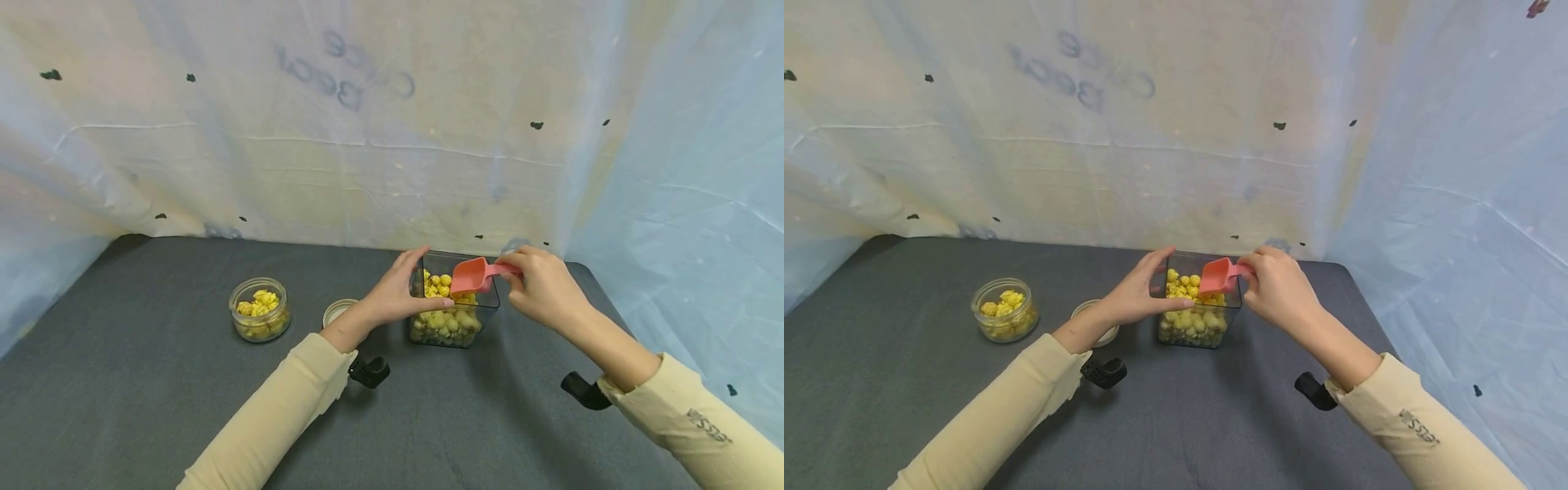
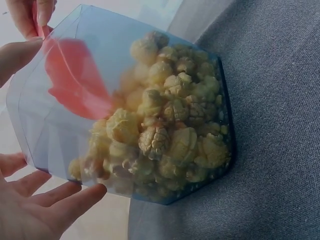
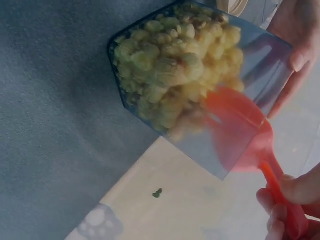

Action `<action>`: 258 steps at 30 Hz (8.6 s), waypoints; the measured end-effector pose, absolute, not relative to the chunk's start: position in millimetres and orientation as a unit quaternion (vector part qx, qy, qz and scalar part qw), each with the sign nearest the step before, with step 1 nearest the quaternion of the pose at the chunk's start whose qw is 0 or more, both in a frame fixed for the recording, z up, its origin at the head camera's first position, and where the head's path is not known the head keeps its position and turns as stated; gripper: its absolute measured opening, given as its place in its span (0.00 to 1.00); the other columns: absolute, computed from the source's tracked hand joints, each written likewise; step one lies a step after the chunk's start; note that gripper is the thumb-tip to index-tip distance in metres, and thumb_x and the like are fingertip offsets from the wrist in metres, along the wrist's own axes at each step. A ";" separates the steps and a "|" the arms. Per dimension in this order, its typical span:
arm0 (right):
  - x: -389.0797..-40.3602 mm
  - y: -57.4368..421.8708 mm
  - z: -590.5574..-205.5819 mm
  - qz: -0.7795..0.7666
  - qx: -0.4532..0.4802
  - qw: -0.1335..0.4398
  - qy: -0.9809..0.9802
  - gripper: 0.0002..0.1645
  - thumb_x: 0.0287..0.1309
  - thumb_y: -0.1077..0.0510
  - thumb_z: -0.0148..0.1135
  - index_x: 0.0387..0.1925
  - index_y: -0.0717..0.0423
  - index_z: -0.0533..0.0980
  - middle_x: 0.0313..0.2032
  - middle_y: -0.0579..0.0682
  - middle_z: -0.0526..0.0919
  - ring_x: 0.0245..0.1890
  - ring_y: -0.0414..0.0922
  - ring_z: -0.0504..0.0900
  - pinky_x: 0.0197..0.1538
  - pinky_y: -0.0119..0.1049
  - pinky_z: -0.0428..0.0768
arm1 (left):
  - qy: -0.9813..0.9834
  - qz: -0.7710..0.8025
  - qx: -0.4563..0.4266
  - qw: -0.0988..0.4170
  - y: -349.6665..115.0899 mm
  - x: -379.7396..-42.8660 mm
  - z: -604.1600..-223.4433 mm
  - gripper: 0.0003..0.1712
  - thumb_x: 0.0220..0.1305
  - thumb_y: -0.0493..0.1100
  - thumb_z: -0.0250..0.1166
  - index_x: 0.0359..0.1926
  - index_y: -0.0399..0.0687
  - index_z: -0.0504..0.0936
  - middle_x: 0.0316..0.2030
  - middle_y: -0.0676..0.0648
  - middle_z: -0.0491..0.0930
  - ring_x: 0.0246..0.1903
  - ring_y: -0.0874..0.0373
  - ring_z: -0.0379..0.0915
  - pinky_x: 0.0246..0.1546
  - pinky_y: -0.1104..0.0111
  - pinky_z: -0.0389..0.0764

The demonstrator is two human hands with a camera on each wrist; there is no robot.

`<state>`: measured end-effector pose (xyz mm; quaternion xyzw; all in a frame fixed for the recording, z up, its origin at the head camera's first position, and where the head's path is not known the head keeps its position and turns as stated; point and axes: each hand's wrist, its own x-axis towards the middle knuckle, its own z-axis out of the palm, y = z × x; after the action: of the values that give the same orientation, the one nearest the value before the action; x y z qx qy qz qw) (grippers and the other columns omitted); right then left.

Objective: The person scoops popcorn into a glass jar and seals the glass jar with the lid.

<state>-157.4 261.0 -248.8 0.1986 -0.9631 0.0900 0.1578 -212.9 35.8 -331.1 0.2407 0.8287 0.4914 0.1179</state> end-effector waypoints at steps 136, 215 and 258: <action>-145.8 280.8 -289.1 0.345 0.034 0.056 -0.936 0.16 0.68 0.59 0.53 0.53 0.62 0.75 0.26 0.53 0.73 0.19 0.41 0.64 0.21 0.33 0.63 | 0.805 0.537 0.215 0.130 36.1 -208.6 -332.6 0.56 0.51 0.56 0.73 0.74 0.69 0.48 0.73 0.51 0.49 0.70 0.49 0.53 0.59 0.54 0.74; -139.3 161.9 -303.2 0.587 0.179 0.100 -0.783 0.14 0.62 0.70 0.57 0.50 0.67 0.77 0.41 0.61 0.79 0.33 0.41 0.71 0.31 0.27 0.69 | 0.913 0.367 0.135 -0.118 -150.0 -165.6 -348.8 0.47 0.50 0.55 0.75 0.67 0.41 0.65 0.69 0.35 0.56 0.67 0.33 0.49 0.58 0.34 0.56; -174.2 80.9 -344.3 0.517 0.174 0.032 -0.837 0.12 0.61 0.66 0.60 0.46 0.57 0.82 0.33 0.54 0.82 0.21 0.40 0.68 0.23 0.27 0.64 | 0.888 0.453 0.072 0.029 -178.9 -169.2 -375.6 0.53 0.54 0.59 0.71 0.72 0.45 0.55 0.69 0.36 0.58 0.65 0.34 0.59 0.58 0.39 0.67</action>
<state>-174.2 80.9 -344.3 0.1740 -0.8374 0.5171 0.0317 -169.2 -178.9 -375.6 0.0723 0.8881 0.4529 0.0292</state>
